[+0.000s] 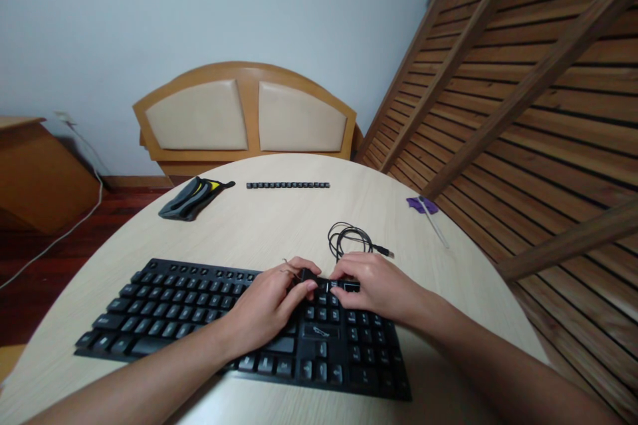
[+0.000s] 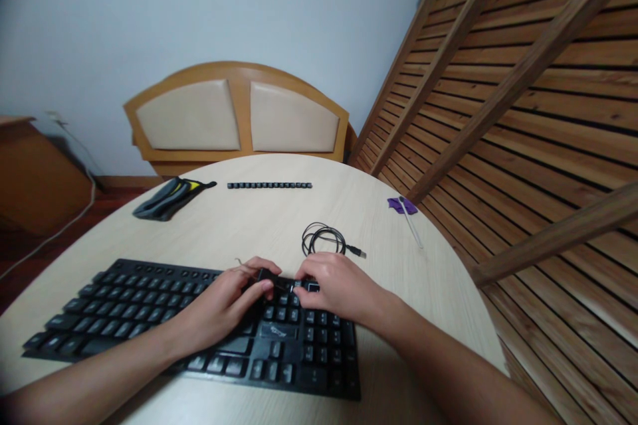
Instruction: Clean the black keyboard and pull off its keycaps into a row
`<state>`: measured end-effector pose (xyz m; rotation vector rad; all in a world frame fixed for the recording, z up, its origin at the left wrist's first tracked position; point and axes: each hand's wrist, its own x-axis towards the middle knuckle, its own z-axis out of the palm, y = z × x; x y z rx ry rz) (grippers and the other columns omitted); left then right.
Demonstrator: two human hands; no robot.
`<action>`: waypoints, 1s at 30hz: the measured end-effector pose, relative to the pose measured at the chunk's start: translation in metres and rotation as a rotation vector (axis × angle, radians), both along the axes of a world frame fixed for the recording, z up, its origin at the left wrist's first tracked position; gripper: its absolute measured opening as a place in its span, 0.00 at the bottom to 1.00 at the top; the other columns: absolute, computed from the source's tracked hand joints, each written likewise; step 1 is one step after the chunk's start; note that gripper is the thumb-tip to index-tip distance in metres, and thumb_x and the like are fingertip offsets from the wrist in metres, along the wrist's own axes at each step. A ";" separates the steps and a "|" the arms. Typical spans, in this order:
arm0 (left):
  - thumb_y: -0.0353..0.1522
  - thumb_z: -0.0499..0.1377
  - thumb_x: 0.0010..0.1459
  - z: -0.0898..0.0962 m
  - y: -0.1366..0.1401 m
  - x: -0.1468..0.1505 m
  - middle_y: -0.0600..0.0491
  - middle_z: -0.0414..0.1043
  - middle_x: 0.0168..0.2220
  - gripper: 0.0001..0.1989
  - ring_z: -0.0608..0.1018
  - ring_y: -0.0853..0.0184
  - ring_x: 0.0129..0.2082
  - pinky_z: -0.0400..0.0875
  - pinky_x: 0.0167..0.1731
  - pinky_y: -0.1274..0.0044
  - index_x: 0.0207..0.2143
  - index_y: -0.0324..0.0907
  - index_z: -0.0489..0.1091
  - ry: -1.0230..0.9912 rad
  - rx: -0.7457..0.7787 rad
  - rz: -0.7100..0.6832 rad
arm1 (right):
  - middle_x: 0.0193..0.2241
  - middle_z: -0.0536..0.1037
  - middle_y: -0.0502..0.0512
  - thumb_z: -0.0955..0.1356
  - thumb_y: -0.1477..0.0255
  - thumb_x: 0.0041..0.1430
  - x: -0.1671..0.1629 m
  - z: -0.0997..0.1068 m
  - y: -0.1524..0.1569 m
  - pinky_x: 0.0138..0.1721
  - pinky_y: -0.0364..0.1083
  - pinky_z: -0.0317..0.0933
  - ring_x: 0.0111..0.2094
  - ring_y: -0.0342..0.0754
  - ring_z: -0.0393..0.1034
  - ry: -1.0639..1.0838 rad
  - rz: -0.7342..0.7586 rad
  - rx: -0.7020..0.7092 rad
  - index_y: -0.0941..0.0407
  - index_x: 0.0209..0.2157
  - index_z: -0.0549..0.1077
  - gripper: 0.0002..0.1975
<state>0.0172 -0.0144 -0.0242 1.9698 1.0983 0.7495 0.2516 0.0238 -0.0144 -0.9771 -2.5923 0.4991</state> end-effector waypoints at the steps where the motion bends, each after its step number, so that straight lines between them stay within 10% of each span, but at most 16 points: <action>1: 0.37 0.49 0.69 0.000 0.000 0.000 0.51 0.74 0.40 0.12 0.76 0.63 0.39 0.67 0.44 0.70 0.43 0.43 0.70 -0.004 0.002 0.003 | 0.31 0.79 0.52 0.69 0.71 0.59 0.000 -0.001 0.000 0.36 0.44 0.63 0.34 0.47 0.73 0.002 0.001 0.006 0.55 0.35 0.77 0.04; 30: 0.38 0.56 0.64 0.001 0.005 0.003 0.50 0.77 0.43 0.16 0.78 0.64 0.38 0.70 0.42 0.72 0.24 0.41 0.68 -0.073 -0.044 0.044 | 0.34 0.82 0.52 0.70 0.71 0.57 -0.001 0.006 0.001 0.40 0.44 0.64 0.36 0.47 0.75 0.015 -0.028 -0.069 0.55 0.37 0.79 0.06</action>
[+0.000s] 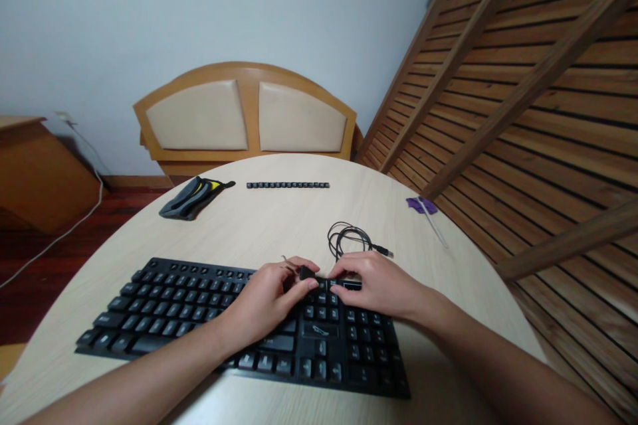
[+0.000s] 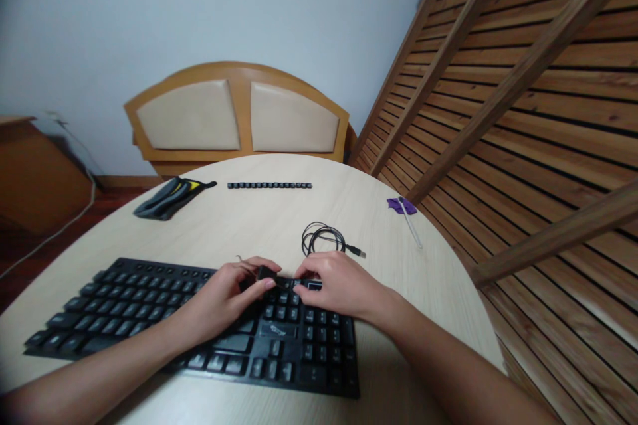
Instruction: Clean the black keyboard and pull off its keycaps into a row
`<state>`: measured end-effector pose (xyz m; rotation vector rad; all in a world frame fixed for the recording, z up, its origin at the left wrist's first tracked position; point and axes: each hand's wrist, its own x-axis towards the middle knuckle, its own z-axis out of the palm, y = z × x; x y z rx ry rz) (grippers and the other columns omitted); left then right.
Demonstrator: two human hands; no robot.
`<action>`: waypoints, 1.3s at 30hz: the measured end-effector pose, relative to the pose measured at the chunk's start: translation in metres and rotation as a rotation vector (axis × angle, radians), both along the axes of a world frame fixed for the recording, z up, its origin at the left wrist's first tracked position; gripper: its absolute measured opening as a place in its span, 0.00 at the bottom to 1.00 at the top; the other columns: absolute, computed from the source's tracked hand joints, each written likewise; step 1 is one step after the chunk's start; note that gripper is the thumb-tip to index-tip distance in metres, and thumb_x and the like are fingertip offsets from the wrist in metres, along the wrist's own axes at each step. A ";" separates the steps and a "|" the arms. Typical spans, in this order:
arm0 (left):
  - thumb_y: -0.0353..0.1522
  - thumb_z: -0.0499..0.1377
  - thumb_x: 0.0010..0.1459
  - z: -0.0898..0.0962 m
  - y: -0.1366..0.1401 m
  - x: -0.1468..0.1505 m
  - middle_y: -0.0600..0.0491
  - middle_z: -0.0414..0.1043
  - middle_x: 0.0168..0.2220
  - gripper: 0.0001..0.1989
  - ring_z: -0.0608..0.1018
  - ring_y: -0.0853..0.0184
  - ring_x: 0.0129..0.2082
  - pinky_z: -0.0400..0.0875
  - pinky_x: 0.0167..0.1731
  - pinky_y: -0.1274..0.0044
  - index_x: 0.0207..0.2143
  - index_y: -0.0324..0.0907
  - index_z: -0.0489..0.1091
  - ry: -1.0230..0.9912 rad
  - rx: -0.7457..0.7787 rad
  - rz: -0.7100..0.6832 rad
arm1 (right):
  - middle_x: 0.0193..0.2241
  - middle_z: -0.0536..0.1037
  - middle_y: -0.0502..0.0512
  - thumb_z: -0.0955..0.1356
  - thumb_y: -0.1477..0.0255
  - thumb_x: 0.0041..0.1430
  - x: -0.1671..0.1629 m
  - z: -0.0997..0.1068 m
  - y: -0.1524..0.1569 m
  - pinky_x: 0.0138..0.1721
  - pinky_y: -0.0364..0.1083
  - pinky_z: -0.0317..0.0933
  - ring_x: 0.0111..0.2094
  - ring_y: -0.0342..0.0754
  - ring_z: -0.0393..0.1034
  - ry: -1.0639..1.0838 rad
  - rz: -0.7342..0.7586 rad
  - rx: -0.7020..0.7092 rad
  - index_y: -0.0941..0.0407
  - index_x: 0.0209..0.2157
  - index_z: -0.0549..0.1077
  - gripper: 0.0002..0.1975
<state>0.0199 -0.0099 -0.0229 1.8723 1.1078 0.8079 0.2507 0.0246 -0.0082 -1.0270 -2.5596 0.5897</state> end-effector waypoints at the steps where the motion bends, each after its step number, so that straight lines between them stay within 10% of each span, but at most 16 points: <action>1: 0.37 0.55 0.65 0.001 0.000 0.000 0.50 0.77 0.43 0.16 0.78 0.65 0.37 0.70 0.41 0.72 0.26 0.41 0.69 0.013 0.002 -0.017 | 0.34 0.82 0.52 0.70 0.71 0.58 0.000 0.000 0.000 0.40 0.44 0.64 0.37 0.47 0.75 -0.001 0.008 0.003 0.55 0.37 0.79 0.06; 9: 0.36 0.49 0.69 0.002 -0.006 -0.003 0.55 0.72 0.35 0.12 0.75 0.66 0.34 0.68 0.39 0.72 0.48 0.43 0.69 0.081 0.034 -0.065 | 0.34 0.81 0.53 0.69 0.69 0.61 0.002 -0.002 0.001 0.39 0.44 0.64 0.36 0.46 0.74 -0.004 0.071 0.051 0.56 0.38 0.79 0.07; 18: 0.38 0.50 0.68 0.001 -0.004 -0.002 0.55 0.69 0.32 0.12 0.73 0.67 0.31 0.68 0.35 0.75 0.45 0.42 0.68 -0.142 0.011 0.047 | 0.29 0.80 0.54 0.70 0.70 0.59 0.006 -0.011 0.011 0.35 0.44 0.63 0.31 0.47 0.72 0.038 0.170 0.145 0.58 0.35 0.78 0.06; 27: 0.37 0.49 0.68 -0.001 0.001 -0.001 0.50 0.73 0.41 0.17 0.74 0.67 0.34 0.68 0.38 0.74 0.27 0.41 0.67 -0.020 0.057 0.089 | 0.29 0.80 0.54 0.70 0.71 0.58 0.005 -0.012 0.012 0.36 0.45 0.64 0.32 0.47 0.73 0.075 0.172 0.118 0.57 0.34 0.77 0.05; 39: 0.36 0.52 0.67 0.000 0.001 0.000 0.50 0.77 0.43 0.16 0.78 0.62 0.42 0.70 0.44 0.71 0.27 0.41 0.69 0.075 0.057 -0.002 | 0.30 0.80 0.54 0.69 0.71 0.59 0.005 -0.013 0.011 0.37 0.45 0.64 0.33 0.47 0.73 0.067 0.167 0.114 0.57 0.35 0.77 0.05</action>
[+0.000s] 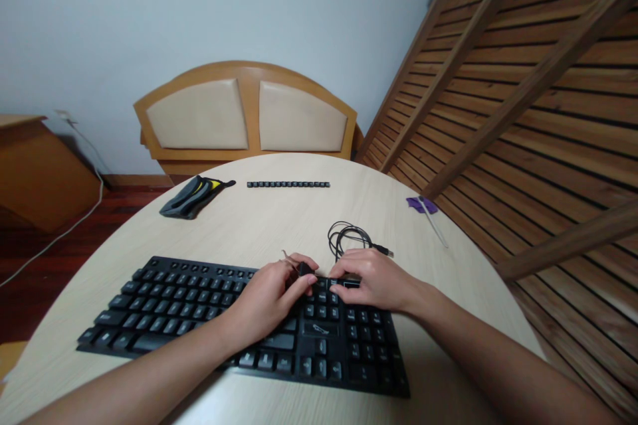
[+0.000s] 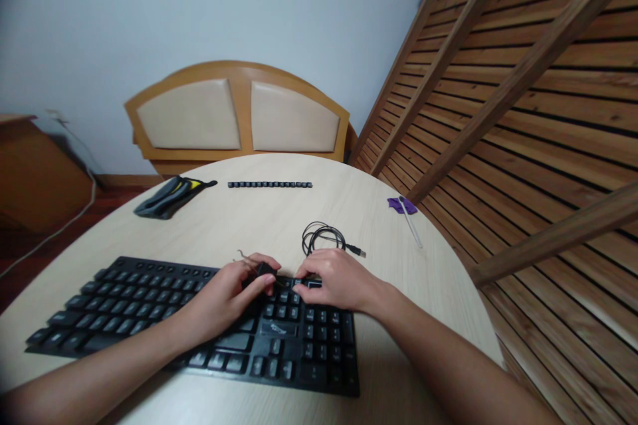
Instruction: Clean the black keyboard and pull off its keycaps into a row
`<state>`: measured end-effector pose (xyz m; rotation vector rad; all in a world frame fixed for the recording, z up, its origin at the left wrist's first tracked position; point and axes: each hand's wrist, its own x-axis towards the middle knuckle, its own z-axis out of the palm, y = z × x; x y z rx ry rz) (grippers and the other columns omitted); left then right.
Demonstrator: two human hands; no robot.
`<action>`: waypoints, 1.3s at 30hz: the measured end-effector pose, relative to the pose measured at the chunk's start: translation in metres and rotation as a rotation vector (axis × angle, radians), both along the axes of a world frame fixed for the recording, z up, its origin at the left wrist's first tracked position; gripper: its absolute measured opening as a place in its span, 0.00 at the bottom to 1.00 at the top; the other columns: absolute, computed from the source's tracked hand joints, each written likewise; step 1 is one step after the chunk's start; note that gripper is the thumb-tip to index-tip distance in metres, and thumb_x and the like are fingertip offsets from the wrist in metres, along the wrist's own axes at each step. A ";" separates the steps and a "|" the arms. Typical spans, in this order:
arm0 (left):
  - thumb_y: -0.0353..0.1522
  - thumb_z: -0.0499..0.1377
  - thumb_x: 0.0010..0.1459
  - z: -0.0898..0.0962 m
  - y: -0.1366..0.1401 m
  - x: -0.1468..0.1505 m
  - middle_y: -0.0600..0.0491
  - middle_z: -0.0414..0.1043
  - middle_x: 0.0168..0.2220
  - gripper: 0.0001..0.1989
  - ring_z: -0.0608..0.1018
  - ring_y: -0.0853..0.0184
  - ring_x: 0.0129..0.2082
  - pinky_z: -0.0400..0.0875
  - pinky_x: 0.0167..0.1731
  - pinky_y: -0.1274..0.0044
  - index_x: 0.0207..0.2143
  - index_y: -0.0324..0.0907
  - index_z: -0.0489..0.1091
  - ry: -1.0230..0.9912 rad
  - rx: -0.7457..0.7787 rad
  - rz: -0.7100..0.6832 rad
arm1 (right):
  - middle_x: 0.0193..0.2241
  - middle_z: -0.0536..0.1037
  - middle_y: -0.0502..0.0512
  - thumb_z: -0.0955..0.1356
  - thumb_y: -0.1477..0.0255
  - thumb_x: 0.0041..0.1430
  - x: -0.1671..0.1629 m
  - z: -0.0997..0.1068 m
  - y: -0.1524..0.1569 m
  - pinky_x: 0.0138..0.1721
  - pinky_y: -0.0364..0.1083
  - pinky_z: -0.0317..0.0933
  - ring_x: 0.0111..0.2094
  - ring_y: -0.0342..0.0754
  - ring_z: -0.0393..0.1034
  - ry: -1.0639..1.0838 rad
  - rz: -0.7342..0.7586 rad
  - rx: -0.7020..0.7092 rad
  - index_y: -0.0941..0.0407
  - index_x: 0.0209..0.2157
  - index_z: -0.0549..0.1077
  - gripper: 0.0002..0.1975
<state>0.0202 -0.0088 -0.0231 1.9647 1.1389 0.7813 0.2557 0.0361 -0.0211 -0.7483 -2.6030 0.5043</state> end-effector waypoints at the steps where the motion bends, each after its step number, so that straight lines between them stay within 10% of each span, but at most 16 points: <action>1: 0.36 0.52 0.67 0.000 0.000 0.000 0.50 0.77 0.44 0.16 0.78 0.63 0.41 0.70 0.44 0.71 0.27 0.41 0.69 0.009 0.009 -0.013 | 0.30 0.80 0.54 0.69 0.71 0.59 0.000 0.000 0.000 0.37 0.45 0.64 0.33 0.47 0.73 -0.001 0.000 0.000 0.57 0.35 0.77 0.05; 13: 0.34 0.47 0.69 -0.002 -0.005 -0.002 0.50 0.73 0.43 0.12 0.75 0.64 0.42 0.69 0.46 0.71 0.47 0.43 0.68 0.016 0.045 -0.081 | 0.29 0.80 0.54 0.69 0.70 0.59 -0.001 0.002 0.000 0.37 0.45 0.64 0.32 0.47 0.73 0.011 0.011 0.010 0.56 0.35 0.78 0.06; 39: 0.38 0.49 0.68 0.000 -0.001 -0.003 0.48 0.72 0.45 0.17 0.74 0.63 0.45 0.69 0.48 0.71 0.30 0.41 0.71 -0.117 -0.015 0.017 | 0.30 0.83 0.52 0.72 0.70 0.53 0.002 -0.011 0.001 0.37 0.45 0.69 0.34 0.48 0.78 0.206 -0.045 -0.009 0.54 0.31 0.77 0.03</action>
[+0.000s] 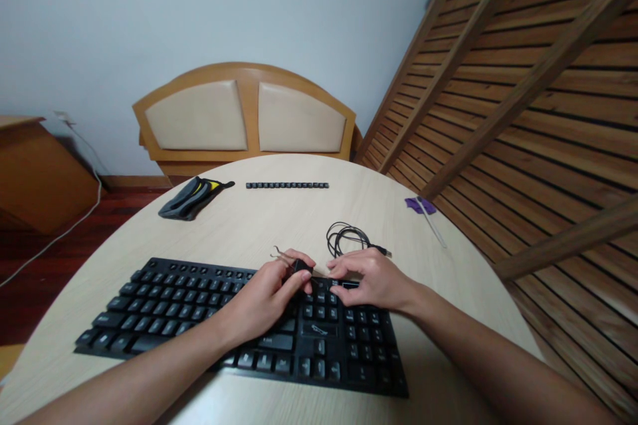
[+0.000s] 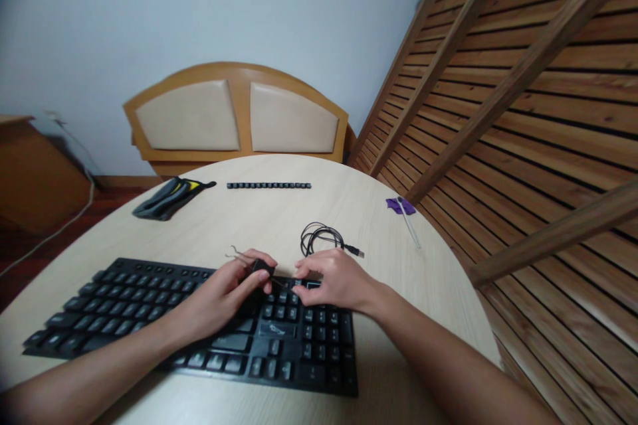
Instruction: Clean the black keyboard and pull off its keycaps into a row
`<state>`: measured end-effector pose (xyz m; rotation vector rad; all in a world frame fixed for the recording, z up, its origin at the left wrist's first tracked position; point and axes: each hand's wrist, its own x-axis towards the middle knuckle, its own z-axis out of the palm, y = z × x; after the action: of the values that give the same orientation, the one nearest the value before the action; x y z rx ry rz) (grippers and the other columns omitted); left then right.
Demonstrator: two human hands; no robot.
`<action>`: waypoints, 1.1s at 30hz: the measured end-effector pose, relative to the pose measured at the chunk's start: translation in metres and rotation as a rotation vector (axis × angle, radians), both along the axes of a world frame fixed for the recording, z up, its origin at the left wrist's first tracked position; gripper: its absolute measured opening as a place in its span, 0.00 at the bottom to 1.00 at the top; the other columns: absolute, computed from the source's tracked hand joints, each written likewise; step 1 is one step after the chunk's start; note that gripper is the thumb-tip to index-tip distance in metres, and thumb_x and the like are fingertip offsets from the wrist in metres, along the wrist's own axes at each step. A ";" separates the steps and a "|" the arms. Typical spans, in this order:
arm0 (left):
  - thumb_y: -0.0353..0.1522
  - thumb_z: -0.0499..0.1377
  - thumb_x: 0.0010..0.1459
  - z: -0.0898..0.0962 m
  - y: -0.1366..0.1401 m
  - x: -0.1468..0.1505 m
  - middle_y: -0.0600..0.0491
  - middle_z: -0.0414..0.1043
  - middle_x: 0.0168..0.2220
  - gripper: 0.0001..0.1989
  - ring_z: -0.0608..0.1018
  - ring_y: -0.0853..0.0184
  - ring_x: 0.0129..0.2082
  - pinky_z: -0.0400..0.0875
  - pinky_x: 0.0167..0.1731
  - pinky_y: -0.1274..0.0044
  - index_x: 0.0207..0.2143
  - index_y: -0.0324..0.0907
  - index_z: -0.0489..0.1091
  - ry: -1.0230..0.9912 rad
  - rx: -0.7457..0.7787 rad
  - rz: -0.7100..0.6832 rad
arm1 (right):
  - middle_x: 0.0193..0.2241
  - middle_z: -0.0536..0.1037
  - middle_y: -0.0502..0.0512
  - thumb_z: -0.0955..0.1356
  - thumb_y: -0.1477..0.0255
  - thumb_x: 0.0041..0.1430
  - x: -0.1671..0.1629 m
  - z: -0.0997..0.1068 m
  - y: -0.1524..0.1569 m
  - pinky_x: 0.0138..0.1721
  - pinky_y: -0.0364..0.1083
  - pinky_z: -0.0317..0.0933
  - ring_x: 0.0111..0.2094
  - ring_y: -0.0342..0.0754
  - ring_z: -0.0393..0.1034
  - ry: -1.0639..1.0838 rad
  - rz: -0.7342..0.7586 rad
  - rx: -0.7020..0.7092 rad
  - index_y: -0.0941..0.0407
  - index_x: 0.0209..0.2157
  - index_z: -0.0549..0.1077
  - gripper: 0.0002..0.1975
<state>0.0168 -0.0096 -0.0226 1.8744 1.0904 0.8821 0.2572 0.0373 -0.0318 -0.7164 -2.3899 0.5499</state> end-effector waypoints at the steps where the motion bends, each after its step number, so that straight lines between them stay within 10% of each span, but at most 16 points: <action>1: 0.38 0.50 0.68 -0.001 0.001 0.000 0.49 0.73 0.44 0.17 0.74 0.64 0.43 0.69 0.47 0.72 0.29 0.41 0.71 -0.010 -0.004 0.016 | 0.31 0.83 0.52 0.72 0.70 0.53 0.000 0.000 0.000 0.37 0.45 0.70 0.33 0.48 0.78 0.003 -0.003 -0.005 0.54 0.31 0.77 0.04; 13: 0.38 0.50 0.67 -0.003 0.004 0.004 0.48 0.74 0.45 0.18 0.76 0.64 0.40 0.69 0.45 0.71 0.27 0.40 0.70 -0.001 -0.038 0.084 | 0.35 0.82 0.54 0.68 0.66 0.62 0.008 0.014 0.026 0.38 0.46 0.69 0.34 0.46 0.76 0.050 -0.373 -0.016 0.55 0.41 0.79 0.11; 33: 0.39 0.51 0.66 -0.005 0.004 0.003 0.51 0.73 0.32 0.15 0.75 0.64 0.30 0.68 0.36 0.70 0.37 0.39 0.72 -0.018 -0.140 0.047 | 0.42 0.82 0.58 0.66 0.68 0.64 0.005 -0.010 0.195 0.46 0.45 0.62 0.44 0.51 0.74 -0.390 -0.811 0.052 0.54 0.47 0.78 0.13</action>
<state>0.0202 -0.0053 -0.0275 1.7289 1.1589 0.8261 0.2618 0.2326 -0.0415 -1.7647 -2.1503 -0.0026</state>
